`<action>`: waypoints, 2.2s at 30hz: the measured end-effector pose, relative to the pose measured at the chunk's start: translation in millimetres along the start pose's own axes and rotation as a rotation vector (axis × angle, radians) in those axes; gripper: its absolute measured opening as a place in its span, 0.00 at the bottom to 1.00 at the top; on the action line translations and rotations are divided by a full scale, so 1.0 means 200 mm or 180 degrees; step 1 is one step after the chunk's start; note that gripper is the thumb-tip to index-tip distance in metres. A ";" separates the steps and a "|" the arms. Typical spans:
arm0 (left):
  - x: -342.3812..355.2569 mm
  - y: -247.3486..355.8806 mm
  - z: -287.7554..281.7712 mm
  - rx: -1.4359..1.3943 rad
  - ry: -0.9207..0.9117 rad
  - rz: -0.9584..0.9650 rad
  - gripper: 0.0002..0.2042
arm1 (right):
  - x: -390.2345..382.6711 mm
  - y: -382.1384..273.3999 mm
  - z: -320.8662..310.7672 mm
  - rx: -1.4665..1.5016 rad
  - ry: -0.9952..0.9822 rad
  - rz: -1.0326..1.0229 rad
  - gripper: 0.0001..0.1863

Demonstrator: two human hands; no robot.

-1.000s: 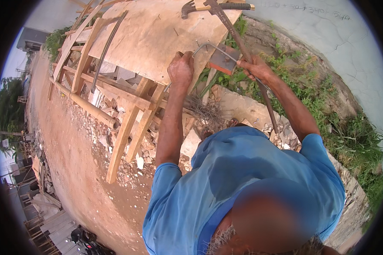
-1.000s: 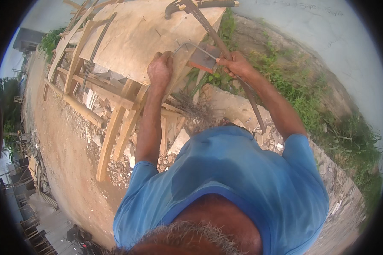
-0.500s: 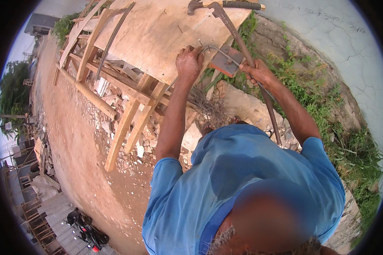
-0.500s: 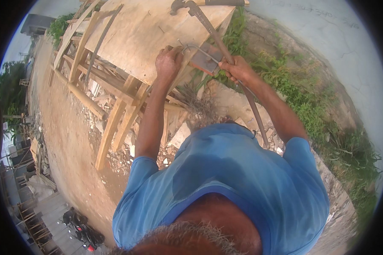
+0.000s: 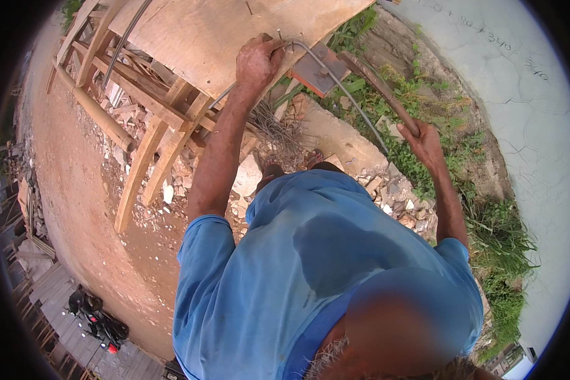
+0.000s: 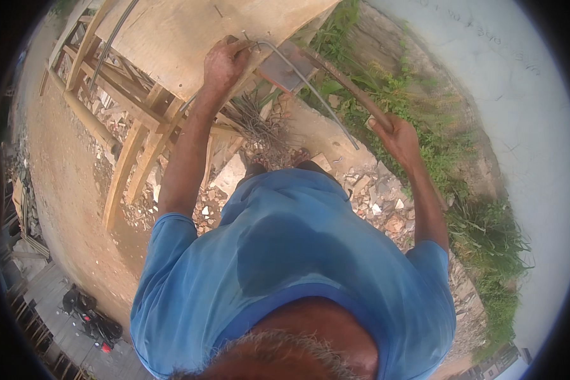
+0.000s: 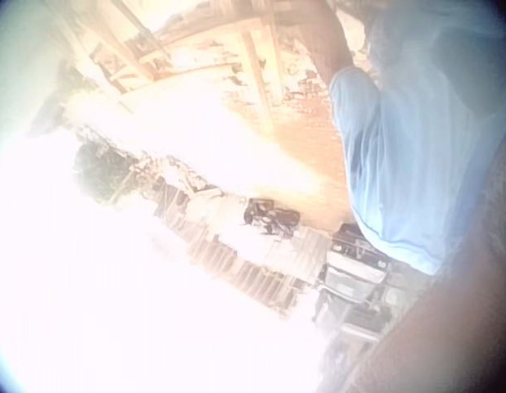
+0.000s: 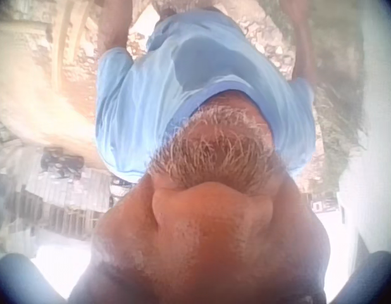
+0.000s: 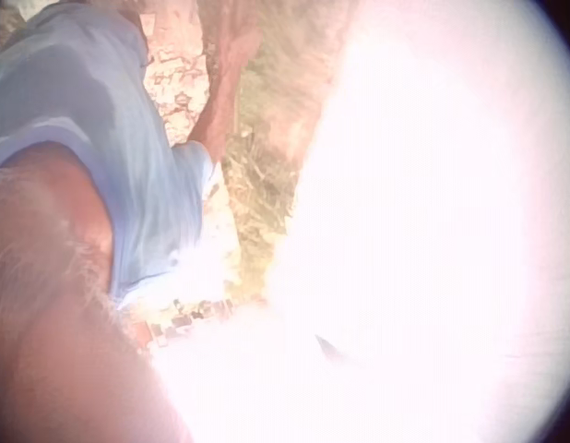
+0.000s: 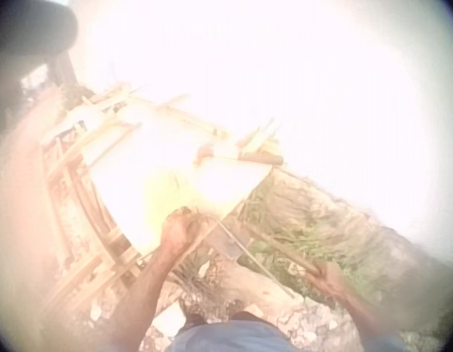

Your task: The person repeatedly bends thin metal rods using a metal bar as a lever against a wooden workbench. They pick up each rod, position it, and apply force to bend it, then place the bent rod aside.

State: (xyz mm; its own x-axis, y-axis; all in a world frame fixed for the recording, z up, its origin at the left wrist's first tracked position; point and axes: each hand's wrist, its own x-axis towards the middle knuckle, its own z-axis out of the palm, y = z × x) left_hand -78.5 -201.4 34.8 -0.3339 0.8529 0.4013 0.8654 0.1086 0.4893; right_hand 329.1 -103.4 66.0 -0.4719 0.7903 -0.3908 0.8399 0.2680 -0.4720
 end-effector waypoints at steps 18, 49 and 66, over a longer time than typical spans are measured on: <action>0.00 0.01 -0.01 -0.0063 0.0119 0.0212 0.10 | 0.54 -0.01 -0.43 -0.1963 -0.0321 -0.1479 0.15; 0.04 -0.16 0.11 -0.0229 0.0119 0.0613 0.11 | -0.19 -0.09 0.16 -0.1179 0.0696 0.0541 0.12; 0.07 -0.13 0.07 -0.0333 0.0009 0.0659 0.11 | -0.94 0.19 -0.13 -0.0701 0.0378 0.1349 0.33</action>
State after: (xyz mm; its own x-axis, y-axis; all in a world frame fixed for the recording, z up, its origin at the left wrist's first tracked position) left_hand -99.7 -185.1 17.0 -0.1544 0.8499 0.5037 0.8721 -0.1224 0.4738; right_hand 457.5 -227.8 142.4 -0.0532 0.9090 -0.4134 0.9942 0.0093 -0.1075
